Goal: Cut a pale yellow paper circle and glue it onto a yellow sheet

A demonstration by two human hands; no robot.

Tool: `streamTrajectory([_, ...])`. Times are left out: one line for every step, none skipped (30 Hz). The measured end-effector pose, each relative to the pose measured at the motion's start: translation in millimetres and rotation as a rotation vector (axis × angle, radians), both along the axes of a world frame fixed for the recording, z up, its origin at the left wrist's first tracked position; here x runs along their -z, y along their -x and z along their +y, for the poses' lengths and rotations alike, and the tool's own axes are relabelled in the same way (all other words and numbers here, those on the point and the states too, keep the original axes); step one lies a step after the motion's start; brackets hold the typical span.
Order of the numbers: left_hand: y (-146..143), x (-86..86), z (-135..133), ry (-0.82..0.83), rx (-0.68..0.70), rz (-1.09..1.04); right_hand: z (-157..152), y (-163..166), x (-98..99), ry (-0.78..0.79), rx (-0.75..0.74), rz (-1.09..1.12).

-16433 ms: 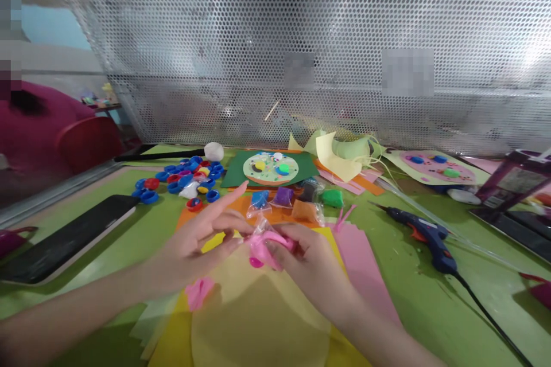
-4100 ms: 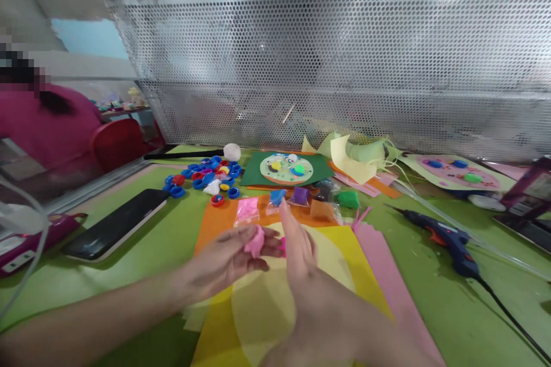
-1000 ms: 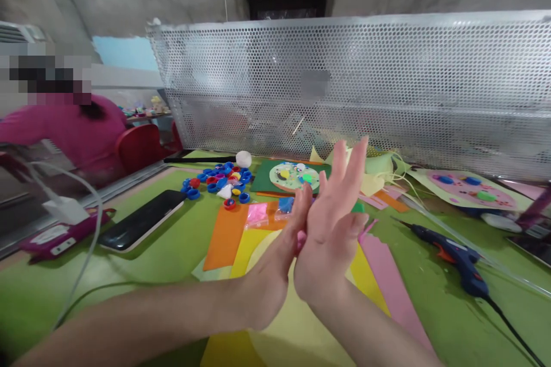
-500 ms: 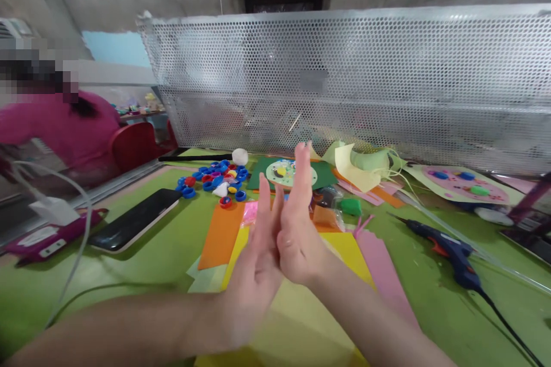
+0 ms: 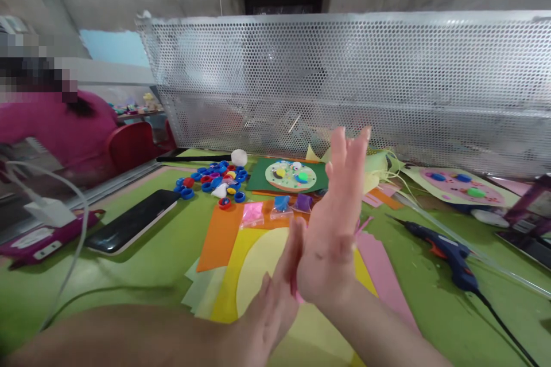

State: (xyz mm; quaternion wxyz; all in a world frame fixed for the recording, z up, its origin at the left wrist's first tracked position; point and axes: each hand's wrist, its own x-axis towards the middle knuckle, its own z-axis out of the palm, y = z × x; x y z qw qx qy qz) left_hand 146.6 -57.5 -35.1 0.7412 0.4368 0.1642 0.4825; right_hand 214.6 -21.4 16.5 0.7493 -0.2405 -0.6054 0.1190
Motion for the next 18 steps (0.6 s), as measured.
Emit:
streamTrajectory([-1.6, 1.7, 1.3, -0.04, -0.064, 0.055, 2.8, 0.6, 0.9, 0.017, -0.01, 0.037])
streamTrajectory([-2.7, 2.2, 3.3, -0.06, -0.125, 0.085, 5.5, 2.1, 3.2, 0.064, -0.035, 0.036])
streamTrajectory([-2.9, 1.6, 5.4, -0.055, -0.179, 0.098, 7.4, 4.2, 6.6, 0.124, -0.078, 0.026])
streamTrajectory([-2.2, -0.1, 7.3, -0.05, -0.23, 0.119, 8.1, 6.7, 10.7, 0.178, -0.13, 0.018])
streamTrajectory([-0.6, -2.6, 8.8, -0.042, -0.258, 0.13, 7.3, 9.4, 15.2, 0.237, -0.192, 0.013])
streamTrajectory([2.0, -5.7, 9.9, -0.034, -0.275, 0.141, 4.8, 12.2, 19.9, 0.293, -0.254, 0.008])
streamTrajectory([5.0, -9.2, 11.0, -0.024, -0.291, 0.145, 0.8, 14.9, 24.6, 0.337, -0.312, 0.002])
streamTrajectory([8.3, -12.9, 12.5, -0.019, -0.31, 0.14, -4.4, 17.5, 29.1, 0.365, -0.363, -0.007])
streamTrajectory([11.3, -16.3, 14.7, -0.012, -0.339, 0.133, -10.4, 20.0, 33.4, 0.388, -0.407, -0.033])
streamTrajectory([13.8, -19.2, 17.5, -0.009, -0.369, 0.12, -16.5, 22.4, 37.1, 0.403, -0.436, -0.061])
streamTrajectory([15.5, -21.2, 20.6, -0.014, -0.386, 0.113, -22.3, 24.7, 40.0, 0.412, -0.457, -0.082])
streamTrajectory([16.3, -22.1, 23.7, -0.021, -0.385, 0.111, -27.3, 26.7, 41.9, 0.411, -0.467, -0.08])
streamTrajectory([16.2, -21.8, 26.1, -0.027, -0.372, 0.109, -31.3, 28.5, 42.5, 0.409, -0.469, -0.057])
streamTrajectory([15.5, -20.3, 27.3, -0.049, -0.357, 0.117, -34.0, 29.9, 41.9, 0.407, -0.47, -0.019])
streamTrajectory([14.4, -17.8, 27.2, -0.086, -0.349, 0.132, -35.4, 30.8, 40.1, 0.403, -0.471, 0.029])
streamTrajectory([13.4, -14.6, 25.7, -0.135, -0.353, 0.148, -35.4, 31.1, 37.3, 0.397, -0.469, 0.079])
streamTrajectory([12.8, -11.0, 23.0, -0.192, -0.365, 0.168, -34.2, 31.0, 34.1, 0.404, -0.462, 0.115])
streamTrajectory([12.9, -7.6, 19.5, -0.251, -0.382, 0.188, -31.8, 30.3, 30.9, 0.416, -0.45, 0.144])
